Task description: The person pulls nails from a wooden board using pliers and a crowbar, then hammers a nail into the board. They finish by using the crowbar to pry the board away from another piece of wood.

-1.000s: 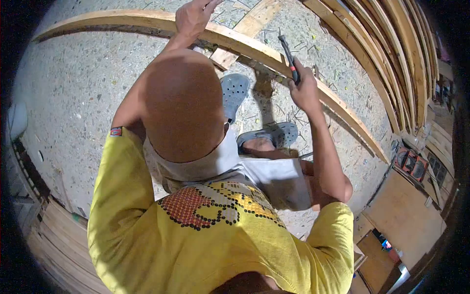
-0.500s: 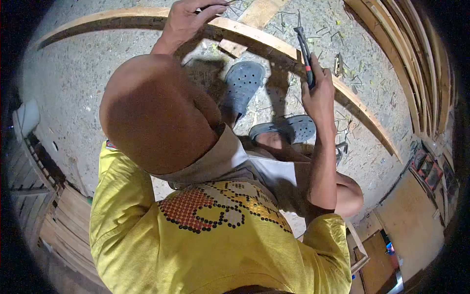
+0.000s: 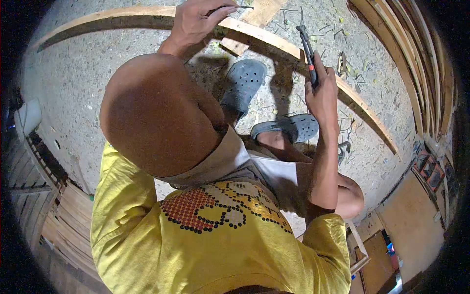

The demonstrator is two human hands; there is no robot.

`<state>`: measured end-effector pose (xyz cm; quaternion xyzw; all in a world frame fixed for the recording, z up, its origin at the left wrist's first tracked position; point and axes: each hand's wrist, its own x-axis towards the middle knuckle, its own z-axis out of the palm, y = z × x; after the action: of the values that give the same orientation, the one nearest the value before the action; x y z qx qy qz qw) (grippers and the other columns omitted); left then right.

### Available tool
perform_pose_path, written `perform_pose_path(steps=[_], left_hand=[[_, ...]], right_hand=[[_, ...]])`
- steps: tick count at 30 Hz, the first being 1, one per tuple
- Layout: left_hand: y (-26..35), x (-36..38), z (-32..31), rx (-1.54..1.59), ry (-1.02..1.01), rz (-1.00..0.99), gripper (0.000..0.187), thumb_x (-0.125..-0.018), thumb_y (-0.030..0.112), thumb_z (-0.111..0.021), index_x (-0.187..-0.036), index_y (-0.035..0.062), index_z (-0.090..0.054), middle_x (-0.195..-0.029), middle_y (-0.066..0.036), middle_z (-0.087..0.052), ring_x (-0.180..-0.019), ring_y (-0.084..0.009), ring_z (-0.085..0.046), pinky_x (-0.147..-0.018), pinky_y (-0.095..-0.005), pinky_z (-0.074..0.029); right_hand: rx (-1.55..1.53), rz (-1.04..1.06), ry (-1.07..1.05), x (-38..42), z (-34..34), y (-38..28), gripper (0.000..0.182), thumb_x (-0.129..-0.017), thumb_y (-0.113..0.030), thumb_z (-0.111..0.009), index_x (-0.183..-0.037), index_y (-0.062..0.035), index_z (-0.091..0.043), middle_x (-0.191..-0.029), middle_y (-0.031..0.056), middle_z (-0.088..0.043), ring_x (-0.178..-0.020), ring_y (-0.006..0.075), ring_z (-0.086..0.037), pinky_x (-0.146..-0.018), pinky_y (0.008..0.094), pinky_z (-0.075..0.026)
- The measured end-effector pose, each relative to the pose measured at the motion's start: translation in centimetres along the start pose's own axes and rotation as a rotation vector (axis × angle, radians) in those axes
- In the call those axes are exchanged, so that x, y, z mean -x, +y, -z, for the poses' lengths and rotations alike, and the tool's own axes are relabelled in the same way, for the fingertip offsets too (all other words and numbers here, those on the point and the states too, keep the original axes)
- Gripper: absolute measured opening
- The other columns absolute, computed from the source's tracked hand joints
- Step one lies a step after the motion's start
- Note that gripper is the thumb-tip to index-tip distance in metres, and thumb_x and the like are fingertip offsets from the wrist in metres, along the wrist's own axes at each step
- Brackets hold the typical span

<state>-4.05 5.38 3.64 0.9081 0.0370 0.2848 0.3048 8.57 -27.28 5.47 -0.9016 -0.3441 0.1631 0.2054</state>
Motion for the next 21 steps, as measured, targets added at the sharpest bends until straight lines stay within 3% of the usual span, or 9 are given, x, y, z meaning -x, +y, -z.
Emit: perform_pose_path(steps=[3, 5, 12, 14, 15, 19, 21], left_hand=[[-1.1, 0.0, 0.3, 0.031, -0.033, -0.006, 0.011, -0.092, 0.014, -0.075, -0.093, 0.0029, -0.074, -0.077, -0.012, -0.063, -0.072, -0.0291, -0.061, -0.065, -0.0402, -0.048], [-2.3, 0.1, 0.2, 0.069, -0.050, -0.022, 0.011, -0.093, 0.014, -0.074, -0.094, 0.0024, -0.075, -0.077, -0.013, -0.063, -0.073, -0.0289, -0.062, -0.065, -0.0403, -0.048], [-3.1, -1.1, 0.2, 0.122, -0.077, 0.055, 0.012, -0.094, 0.013, -0.072, -0.095, 0.0010, -0.076, -0.084, -0.015, -0.070, -0.078, -0.0288, -0.069, -0.069, -0.0400, -0.054], [-3.2, -1.4, -0.2, 0.122, -0.045, 0.206, 0.014, -0.095, 0.013, -0.070, -0.096, 0.0000, -0.075, -0.087, -0.016, -0.072, -0.081, -0.0288, -0.071, -0.071, -0.0403, -0.056], [-3.1, -1.4, -0.8, 0.055, 0.073, 0.144, 0.015, -0.095, 0.014, -0.070, -0.098, -0.0003, -0.073, -0.091, -0.017, -0.073, -0.083, -0.0310, -0.072, -0.072, -0.0408, -0.056], [-2.7, -0.8, -2.8, -0.242, 0.200, 0.096, 0.016, -0.093, 0.015, -0.070, -0.099, 0.0004, -0.072, -0.094, -0.017, -0.073, -0.084, -0.0365, -0.071, -0.071, -0.0428, -0.056], [-2.6, -0.8, -3.0, -0.234, 0.212, 0.129, 0.016, -0.093, 0.016, -0.070, -0.097, 0.0007, -0.071, -0.092, -0.017, -0.072, -0.083, -0.0370, -0.070, -0.070, -0.0438, -0.055]], right_hand=[[0.010, 0.002, 0.010, -0.4, 0.2, -0.3, 0.074, -0.085, 0.003, -0.064, -0.155, -0.0119, -0.046, -0.100, 0.0259, -0.054, -0.092, 0.0441, -0.060, -0.087, 0.0505, -0.049], [0.010, -0.049, -0.037, -0.8, 0.5, -0.5, 0.072, -0.084, 0.004, -0.063, -0.153, -0.0087, -0.046, -0.113, 0.0282, -0.055, -0.103, 0.0466, -0.060, -0.091, 0.0519, -0.049], [0.060, -0.049, -0.012, -2.3, 0.9, -0.7, 0.070, -0.086, 0.002, -0.063, -0.154, -0.0080, -0.046, -0.108, 0.0288, -0.055, -0.098, 0.0469, -0.061, -0.088, 0.0525, -0.049], [0.140, -0.024, -0.074, -2.9, 1.4, -0.3, 0.072, -0.085, 0.002, -0.064, -0.154, -0.0084, -0.046, -0.103, 0.0276, -0.056, -0.094, 0.0472, -0.062, -0.086, 0.0528, -0.050], [0.129, 0.066, -0.099, -3.4, 2.0, -0.6, 0.070, -0.088, 0.003, -0.060, -0.154, -0.0122, -0.047, -0.103, 0.0261, -0.057, -0.091, 0.0470, -0.063, -0.085, 0.0525, -0.051], [0.381, 0.236, -0.232, -5.6, 5.6, -3.7, 0.066, -0.093, 0.002, -0.052, -0.155, -0.0174, -0.047, -0.109, 0.0241, -0.058, -0.091, 0.0460, -0.063, -0.086, 0.0510, -0.053], [0.761, 0.443, -0.233, -6.5, 7.1, -6.8, 0.066, -0.098, -0.001, -0.048, -0.158, -0.0272, -0.041, -0.132, 0.0247, -0.055, -0.112, 0.0431, -0.062, -0.097, 0.0542, -0.052]])
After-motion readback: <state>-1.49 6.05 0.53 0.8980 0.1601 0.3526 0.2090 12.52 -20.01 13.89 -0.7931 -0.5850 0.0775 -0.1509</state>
